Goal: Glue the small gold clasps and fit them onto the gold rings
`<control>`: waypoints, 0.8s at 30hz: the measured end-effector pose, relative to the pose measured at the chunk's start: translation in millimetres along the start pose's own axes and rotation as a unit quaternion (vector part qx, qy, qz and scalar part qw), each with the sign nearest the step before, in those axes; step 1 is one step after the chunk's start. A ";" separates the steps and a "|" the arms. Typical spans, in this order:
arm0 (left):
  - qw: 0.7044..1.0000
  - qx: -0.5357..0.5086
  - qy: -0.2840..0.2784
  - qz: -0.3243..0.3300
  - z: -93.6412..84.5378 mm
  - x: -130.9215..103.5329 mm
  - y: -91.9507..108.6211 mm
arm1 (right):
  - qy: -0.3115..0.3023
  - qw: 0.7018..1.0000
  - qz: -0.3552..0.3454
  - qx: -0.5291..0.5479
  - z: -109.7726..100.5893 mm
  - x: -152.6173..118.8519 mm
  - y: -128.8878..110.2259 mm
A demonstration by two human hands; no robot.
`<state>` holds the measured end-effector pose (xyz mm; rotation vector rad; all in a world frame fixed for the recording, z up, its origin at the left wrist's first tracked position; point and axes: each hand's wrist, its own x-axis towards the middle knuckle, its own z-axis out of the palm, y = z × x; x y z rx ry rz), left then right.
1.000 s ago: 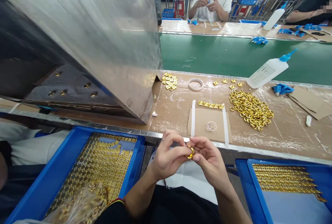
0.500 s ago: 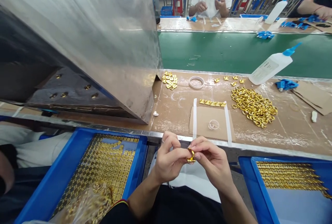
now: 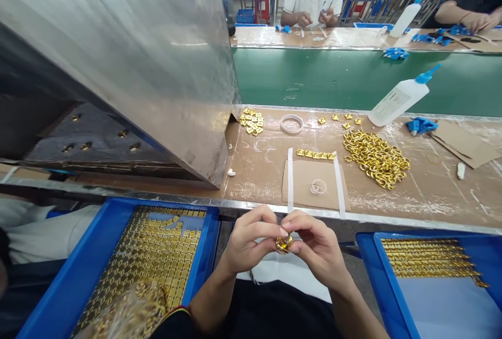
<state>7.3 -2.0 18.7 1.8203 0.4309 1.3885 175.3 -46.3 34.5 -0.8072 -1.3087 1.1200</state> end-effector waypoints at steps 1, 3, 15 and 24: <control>1.000 -0.006 0.005 -0.007 0.5 -1.5 0.1 | 0.003 1.000 -0.011 -0.015 0.4 0.4 -0.5; 1.000 -0.011 0.014 -0.024 1.6 -4.6 1.0 | 0.010 0.998 -0.032 -0.054 1.3 1.0 -1.1; 0.997 0.050 0.025 -0.059 -3.9 -13.9 7.9 | 0.039 0.947 -0.166 -0.272 10.8 1.0 2.5; 0.994 0.020 0.061 -0.083 -3.3 -10.4 8.7 | 0.009 0.952 -0.154 -0.263 12.2 6.5 0.1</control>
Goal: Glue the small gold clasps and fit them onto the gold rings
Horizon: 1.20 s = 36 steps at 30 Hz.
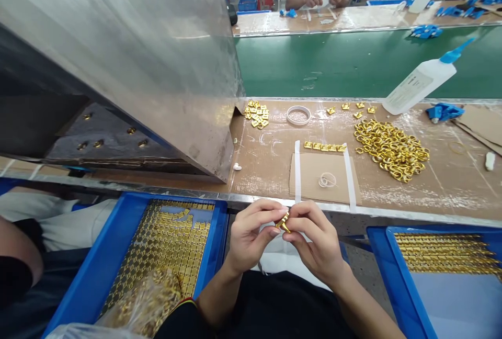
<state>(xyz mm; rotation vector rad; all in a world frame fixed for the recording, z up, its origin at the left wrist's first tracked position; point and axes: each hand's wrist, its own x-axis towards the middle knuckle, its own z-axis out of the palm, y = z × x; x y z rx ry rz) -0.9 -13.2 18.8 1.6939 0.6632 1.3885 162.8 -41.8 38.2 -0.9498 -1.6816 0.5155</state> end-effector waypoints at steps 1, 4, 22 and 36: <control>1.000 0.006 0.008 -0.002 1.0 0.5 0.7 | -0.003 1.000 0.002 0.002 1.0 0.0 0.3; 0.999 0.032 0.034 -0.007 5.9 0.8 2.9 | -0.014 0.999 0.022 0.019 3.8 -0.1 0.2; 0.959 -0.211 0.133 -0.135 24.6 33.5 5.3 | -0.122 0.980 0.032 0.157 19.0 -6.3 -2.0; 0.944 -0.263 0.005 -0.201 24.9 23.7 10.6 | -0.130 0.989 -0.023 0.060 20.5 -12.7 5.2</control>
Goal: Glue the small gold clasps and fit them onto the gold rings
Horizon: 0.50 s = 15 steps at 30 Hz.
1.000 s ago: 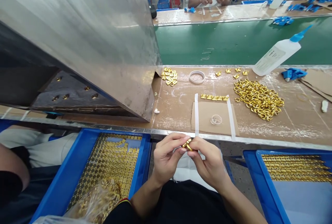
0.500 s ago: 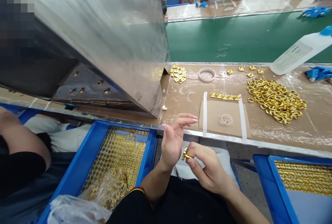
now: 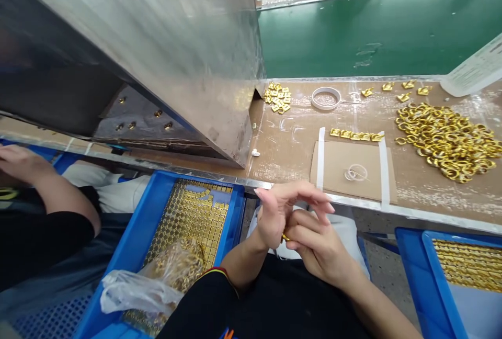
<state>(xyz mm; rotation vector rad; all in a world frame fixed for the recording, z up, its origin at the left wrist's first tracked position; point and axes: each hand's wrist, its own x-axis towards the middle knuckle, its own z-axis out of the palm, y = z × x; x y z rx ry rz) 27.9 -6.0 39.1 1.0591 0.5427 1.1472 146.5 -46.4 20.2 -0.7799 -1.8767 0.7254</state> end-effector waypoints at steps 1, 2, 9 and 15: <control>1.000 -0.002 -0.020 -0.001 -1.4 -0.3 -1.1 | -0.001 1.000 0.007 -0.008 0.6 -0.8 -0.3; 0.999 -0.002 -0.037 0.000 -2.9 -0.6 -2.3 | -0.003 1.000 0.014 -0.010 1.4 -1.5 -0.6; 0.996 0.051 -0.074 -0.006 -8.8 -1.6 -5.9 | 0.003 1.000 -0.002 0.019 3.2 0.2 -2.2; 0.994 0.063 -0.091 -0.005 -8.2 0.2 -7.3 | 0.000 1.000 0.010 0.022 2.9 -1.9 0.0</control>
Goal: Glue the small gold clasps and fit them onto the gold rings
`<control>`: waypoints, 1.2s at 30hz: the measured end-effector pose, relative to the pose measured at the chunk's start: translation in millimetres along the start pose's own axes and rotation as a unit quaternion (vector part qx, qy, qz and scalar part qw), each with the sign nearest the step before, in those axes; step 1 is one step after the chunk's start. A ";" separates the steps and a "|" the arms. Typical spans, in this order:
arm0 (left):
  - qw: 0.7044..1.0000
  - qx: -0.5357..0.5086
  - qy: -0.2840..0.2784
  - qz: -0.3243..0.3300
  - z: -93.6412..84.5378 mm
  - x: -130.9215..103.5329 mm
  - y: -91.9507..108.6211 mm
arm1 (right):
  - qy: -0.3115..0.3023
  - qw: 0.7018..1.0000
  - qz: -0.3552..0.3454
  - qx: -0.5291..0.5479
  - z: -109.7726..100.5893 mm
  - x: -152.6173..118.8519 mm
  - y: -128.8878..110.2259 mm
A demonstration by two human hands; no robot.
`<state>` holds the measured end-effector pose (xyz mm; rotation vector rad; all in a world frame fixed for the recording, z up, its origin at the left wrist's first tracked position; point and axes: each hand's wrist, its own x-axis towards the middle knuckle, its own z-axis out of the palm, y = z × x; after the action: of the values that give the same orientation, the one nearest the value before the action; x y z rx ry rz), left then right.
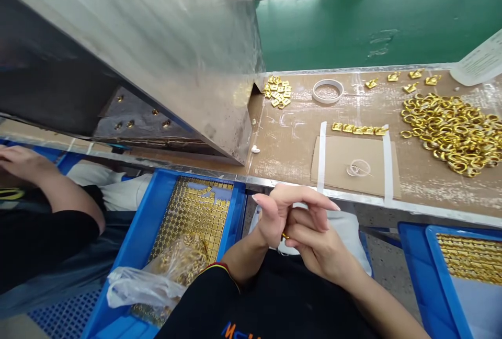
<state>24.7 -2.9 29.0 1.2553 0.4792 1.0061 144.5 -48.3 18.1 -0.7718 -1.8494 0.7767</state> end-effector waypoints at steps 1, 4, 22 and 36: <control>1.000 0.000 0.000 0.006 -0.1 0.1 -1.0 | -0.002 1.000 0.003 0.005 0.4 -0.9 0.5; 1.000 0.005 0.002 0.013 -0.8 -0.4 -3.8 | -0.002 1.000 0.009 0.022 1.9 -2.5 1.2; 0.998 0.036 0.035 -0.029 -5.5 -5.6 0.2 | -0.002 1.000 0.007 0.018 8.6 -4.3 8.0; 0.995 0.051 0.076 -0.041 -11.2 1.3 -5.3 | 0.000 0.999 0.011 0.031 6.2 7.4 14.6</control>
<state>18.5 4.5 21.1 1.2445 0.7022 1.0212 138.8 -34.9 8.4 -0.7545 -1.8105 0.8432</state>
